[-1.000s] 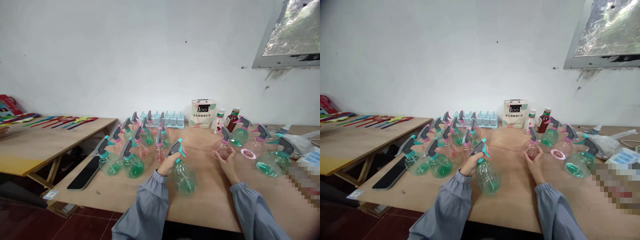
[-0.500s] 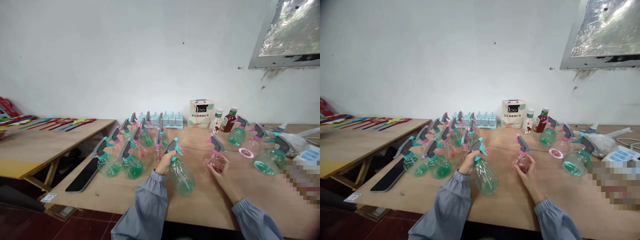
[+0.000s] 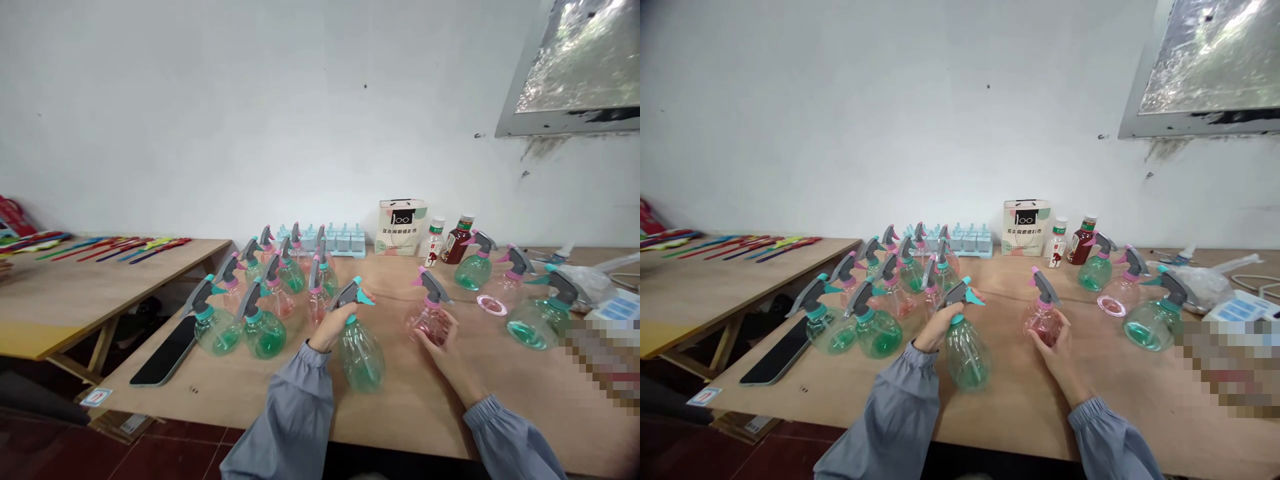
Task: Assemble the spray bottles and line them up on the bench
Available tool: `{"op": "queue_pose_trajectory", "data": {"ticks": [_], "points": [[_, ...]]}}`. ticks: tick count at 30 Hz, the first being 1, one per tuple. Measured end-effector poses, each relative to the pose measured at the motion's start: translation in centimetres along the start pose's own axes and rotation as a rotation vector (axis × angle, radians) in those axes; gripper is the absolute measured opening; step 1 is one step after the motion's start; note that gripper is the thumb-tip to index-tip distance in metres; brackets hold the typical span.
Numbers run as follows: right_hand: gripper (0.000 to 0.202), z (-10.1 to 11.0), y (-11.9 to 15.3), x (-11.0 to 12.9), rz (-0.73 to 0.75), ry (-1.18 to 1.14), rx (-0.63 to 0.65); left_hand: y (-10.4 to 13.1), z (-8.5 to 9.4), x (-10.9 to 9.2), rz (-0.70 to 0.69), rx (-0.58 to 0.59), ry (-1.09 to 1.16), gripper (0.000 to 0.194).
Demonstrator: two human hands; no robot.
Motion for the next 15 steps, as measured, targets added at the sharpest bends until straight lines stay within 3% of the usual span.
{"op": "queue_pose_trajectory", "data": {"ticks": [5, 9, 11, 15], "points": [[0.089, -0.1, -0.1, 0.2, -0.011, -0.014, -0.006, 0.8, 0.7, 0.0, -0.053, -0.128, -0.115, 0.017], [0.086, 0.0, 0.0, 0.5, 0.007, -0.006, -0.011, 2.9, 0.4, -1.0, -0.05, -0.054, -0.202, 0.018], [0.085, 0.1, 0.0, 0.4, -0.006, 0.008, -0.006, 4.3, 2.2, -1.9, -0.06, -0.13, -0.28, 0.027], [0.089, 0.0, 0.0, 0.3, -0.04, 0.007, 0.016, 7.0, 7.7, -3.6, -0.15, -0.411, -0.463, 0.03]]}}
Point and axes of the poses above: each hand's wrist, its own y-axis away from the middle knuckle, its own z-axis out of the back of the hand, x = y × z, the point moved 9 cm from there along -y, towards the middle knuckle, and after that the axes turned 7 degrees about y, right-handed, at the moved point
